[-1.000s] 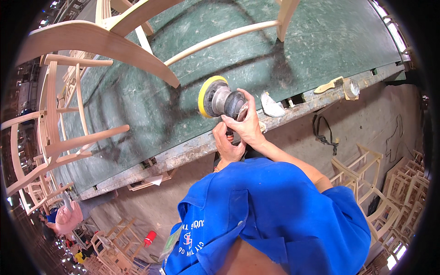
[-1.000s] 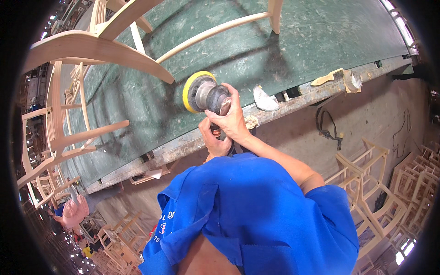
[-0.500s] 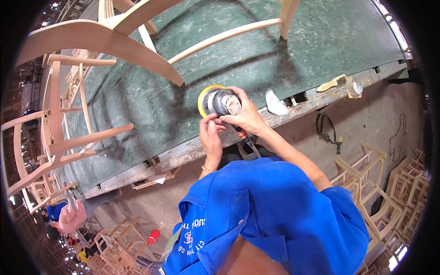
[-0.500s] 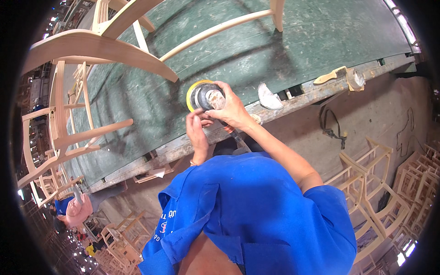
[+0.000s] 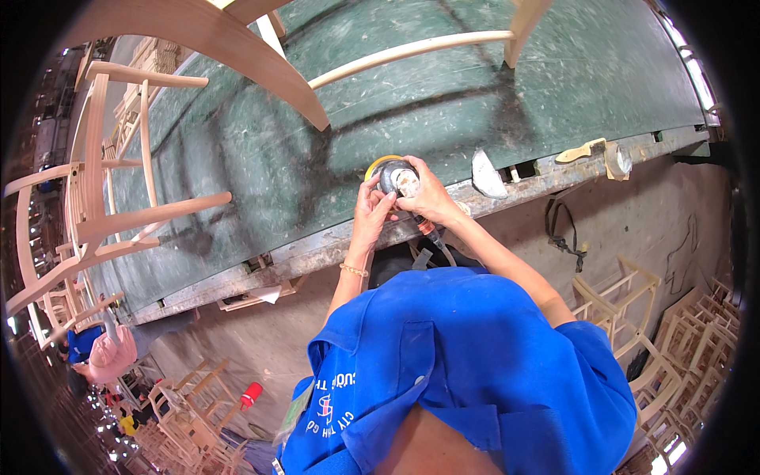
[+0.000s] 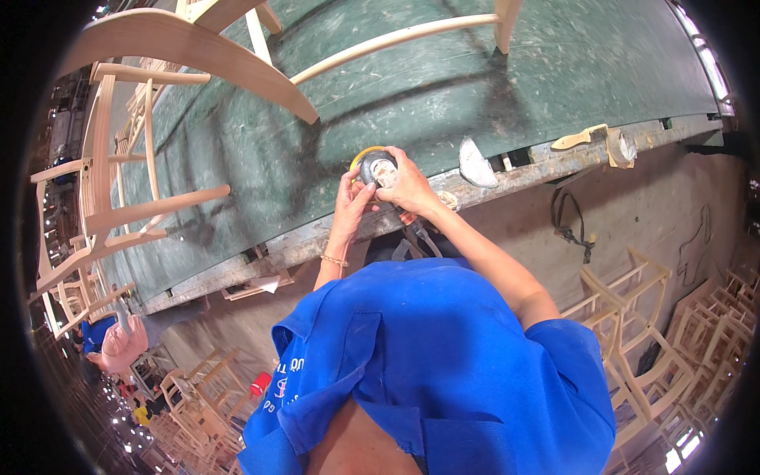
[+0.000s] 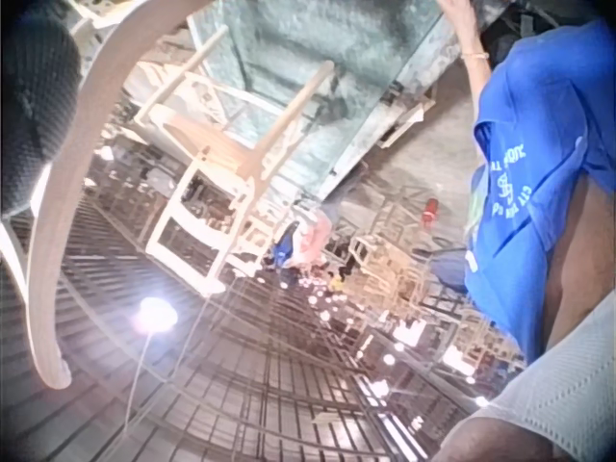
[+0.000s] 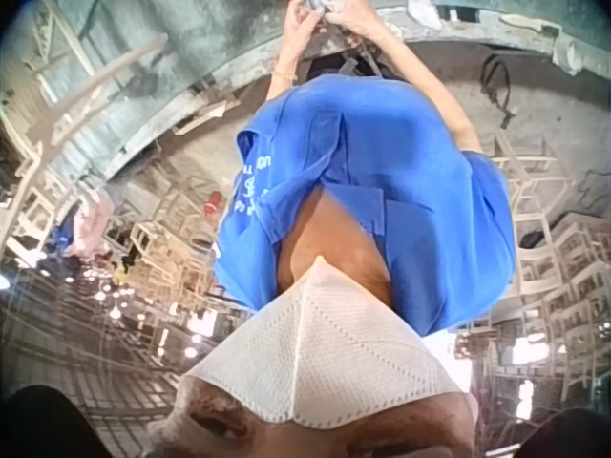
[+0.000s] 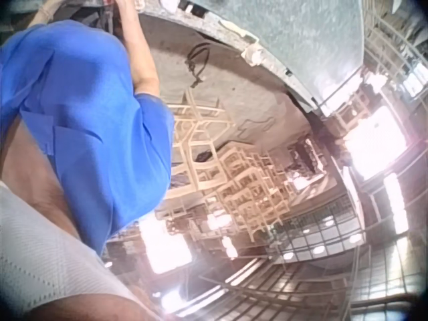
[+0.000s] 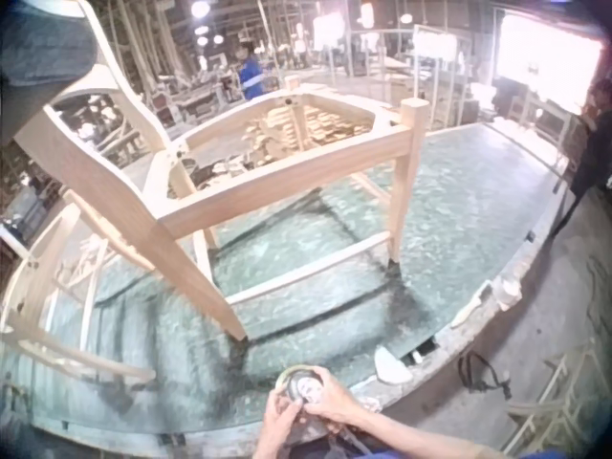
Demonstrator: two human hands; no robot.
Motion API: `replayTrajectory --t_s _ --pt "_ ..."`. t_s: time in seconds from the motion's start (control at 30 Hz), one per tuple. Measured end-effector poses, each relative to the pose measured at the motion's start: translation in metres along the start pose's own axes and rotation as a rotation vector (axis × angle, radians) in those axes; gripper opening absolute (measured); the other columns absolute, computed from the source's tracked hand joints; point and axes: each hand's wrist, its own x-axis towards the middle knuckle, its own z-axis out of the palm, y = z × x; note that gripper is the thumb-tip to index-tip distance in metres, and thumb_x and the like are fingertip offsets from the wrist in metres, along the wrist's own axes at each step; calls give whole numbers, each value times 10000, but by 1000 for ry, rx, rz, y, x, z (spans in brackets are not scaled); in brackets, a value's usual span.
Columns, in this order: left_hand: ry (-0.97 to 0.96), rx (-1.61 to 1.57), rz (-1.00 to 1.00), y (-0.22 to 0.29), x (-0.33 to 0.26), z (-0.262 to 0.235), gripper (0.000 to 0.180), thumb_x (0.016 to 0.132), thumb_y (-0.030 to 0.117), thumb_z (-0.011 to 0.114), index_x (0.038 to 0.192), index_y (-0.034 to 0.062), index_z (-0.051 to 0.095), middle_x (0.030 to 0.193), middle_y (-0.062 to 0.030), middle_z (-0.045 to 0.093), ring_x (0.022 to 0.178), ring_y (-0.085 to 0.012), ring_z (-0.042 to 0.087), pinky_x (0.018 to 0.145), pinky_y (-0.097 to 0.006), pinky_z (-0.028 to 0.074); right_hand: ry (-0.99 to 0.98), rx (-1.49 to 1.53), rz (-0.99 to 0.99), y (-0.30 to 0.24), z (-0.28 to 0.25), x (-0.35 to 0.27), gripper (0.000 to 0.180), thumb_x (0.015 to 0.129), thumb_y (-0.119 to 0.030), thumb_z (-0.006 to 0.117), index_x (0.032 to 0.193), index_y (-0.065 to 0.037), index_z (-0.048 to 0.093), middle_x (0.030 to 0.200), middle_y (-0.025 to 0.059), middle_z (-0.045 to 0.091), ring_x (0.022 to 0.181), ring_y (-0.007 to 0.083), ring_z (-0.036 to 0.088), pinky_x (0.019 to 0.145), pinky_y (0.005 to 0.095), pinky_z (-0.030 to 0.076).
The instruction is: The person uses a handheld orbital sander to smooth the surfaces of wooden chair frames. They reposition the chair multiple times to access different legs and rails, then switch to a smaller sanding tool for detailed work on curved edges.
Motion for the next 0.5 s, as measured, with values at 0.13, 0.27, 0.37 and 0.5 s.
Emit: replayTrajectory --t_s 0.13,0.27,0.37,0.5 --pt "15 -59 -103 -8 2 -11 557 908 142 649 1387 99 367 857 -14 584 777 -92 606 630 -227 540 -9 -160 -18 -1 8 1 901 626 -214 797 1382 -10 351 1254 234 540 1195 345 530 1007 396 429" --pt "18 -123 -144 -16 2 -17 563 903 139 644 1394 143 368 879 -13 591 779 -84 606 630 -235 557 0 -257 -18 0 13 2 914 623 -253 813 1381 -30 353 1245 247 539 1173 374 536 997 413 434" --pt "86 -151 -209 -15 5 -15 527 903 162 628 1371 143 384 889 -16 596 761 -74 599 612 -235 555 -6 -254 -8 1 15 4 905 622 -262 814 1372 -40 357 1237 244 543 1166 377 541 989 418 438" --pt "137 -148 -252 -10 10 -13 462 875 153 603 1299 136 419 887 -22 596 728 -71 589 600 -234 552 -9 -265 10 1 17 4 878 631 -266 805 1356 -46 361 1232 239 546 1159 377 547 979 423 443"
